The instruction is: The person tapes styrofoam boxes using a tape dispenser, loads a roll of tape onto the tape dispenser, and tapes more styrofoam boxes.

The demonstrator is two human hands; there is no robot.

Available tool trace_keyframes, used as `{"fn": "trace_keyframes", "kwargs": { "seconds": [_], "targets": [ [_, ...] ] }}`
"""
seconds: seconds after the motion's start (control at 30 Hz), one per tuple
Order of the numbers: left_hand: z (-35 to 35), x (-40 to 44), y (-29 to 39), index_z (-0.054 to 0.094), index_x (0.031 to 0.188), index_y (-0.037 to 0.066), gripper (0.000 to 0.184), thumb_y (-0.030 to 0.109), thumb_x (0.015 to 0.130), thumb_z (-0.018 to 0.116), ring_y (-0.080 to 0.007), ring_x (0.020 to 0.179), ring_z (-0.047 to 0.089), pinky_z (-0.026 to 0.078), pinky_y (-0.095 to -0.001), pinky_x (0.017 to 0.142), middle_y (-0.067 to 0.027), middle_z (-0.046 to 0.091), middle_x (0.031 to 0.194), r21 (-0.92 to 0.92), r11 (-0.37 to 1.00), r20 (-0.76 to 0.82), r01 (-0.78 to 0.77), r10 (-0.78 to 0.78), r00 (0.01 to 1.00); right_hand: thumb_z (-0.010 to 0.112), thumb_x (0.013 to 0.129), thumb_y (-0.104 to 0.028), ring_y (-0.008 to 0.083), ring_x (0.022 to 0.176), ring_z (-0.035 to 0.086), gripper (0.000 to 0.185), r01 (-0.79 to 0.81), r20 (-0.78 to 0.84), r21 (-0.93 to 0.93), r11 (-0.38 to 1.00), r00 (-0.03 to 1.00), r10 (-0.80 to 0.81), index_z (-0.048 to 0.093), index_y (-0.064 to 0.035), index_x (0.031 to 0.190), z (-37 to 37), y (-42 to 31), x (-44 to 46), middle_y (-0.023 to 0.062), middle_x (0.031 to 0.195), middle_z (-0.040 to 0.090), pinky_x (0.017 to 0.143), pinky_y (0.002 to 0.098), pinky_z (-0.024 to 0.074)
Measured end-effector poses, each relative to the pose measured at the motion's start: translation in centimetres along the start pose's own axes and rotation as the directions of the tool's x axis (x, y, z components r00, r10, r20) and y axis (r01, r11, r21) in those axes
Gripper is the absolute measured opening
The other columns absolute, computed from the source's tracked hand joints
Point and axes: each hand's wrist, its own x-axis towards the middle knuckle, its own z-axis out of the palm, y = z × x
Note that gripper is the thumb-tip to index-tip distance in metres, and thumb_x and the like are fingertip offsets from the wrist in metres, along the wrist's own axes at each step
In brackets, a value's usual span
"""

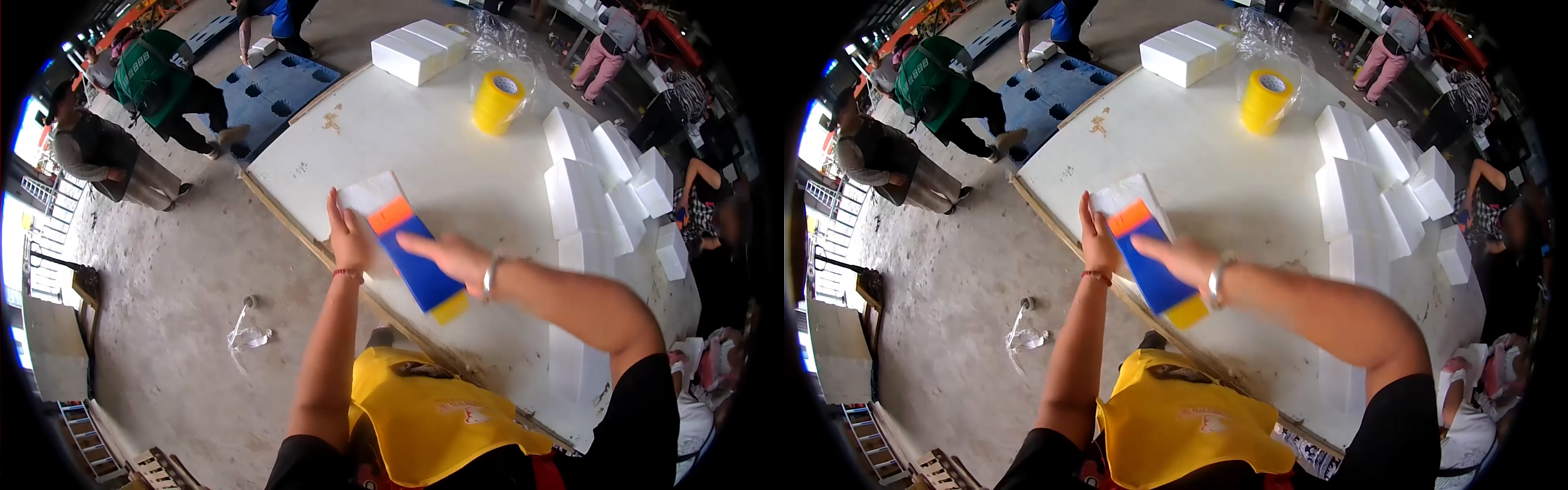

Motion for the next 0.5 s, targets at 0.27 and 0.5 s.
{"fn": "trace_keyframes", "kwargs": {
  "seconds": [0.27,0.5],
  "targets": [
    [-0.7,-0.2,0.3,0.022,0.145,0.019,0.05,0.023,0.097,0.035,-0.0236,0.127,0.036,0.032,-0.0315,0.103,-0.0095,0.029,0.145,-0.313,0.922,0.16,0.229,-0.187,0.969,0.061,0.087,-0.037,0.01,0.083,0.058,0.044,0.486,-0.102,0.028,0.874,0.871,-0.481,0.056,0.0017,0.107,0.3,19.4,4.5,0.0053,0.093,0.064,0.074,0.0255,0.0471],
    [-1.0,1.7,-1.0,0.01,0.147,0.013,0.062,0.035,0.097,0.04,-0.0242,0.134,0.025,0.023,-0.0348,0.109,-0.0113,0.021,0.148,-0.294,0.913,0.247,0.283,-0.213,0.945,0.064,0.084,-0.032,0.0176,0.084,0.063,0.04,0.568,-0.185,-0.093,0.818,0.797,-0.575,0.059,-0.0012,0.108,0.4,16.9,8.5,0.0103,0.094,0.067,0.076,0.0299,0.0482]
  ]
}}
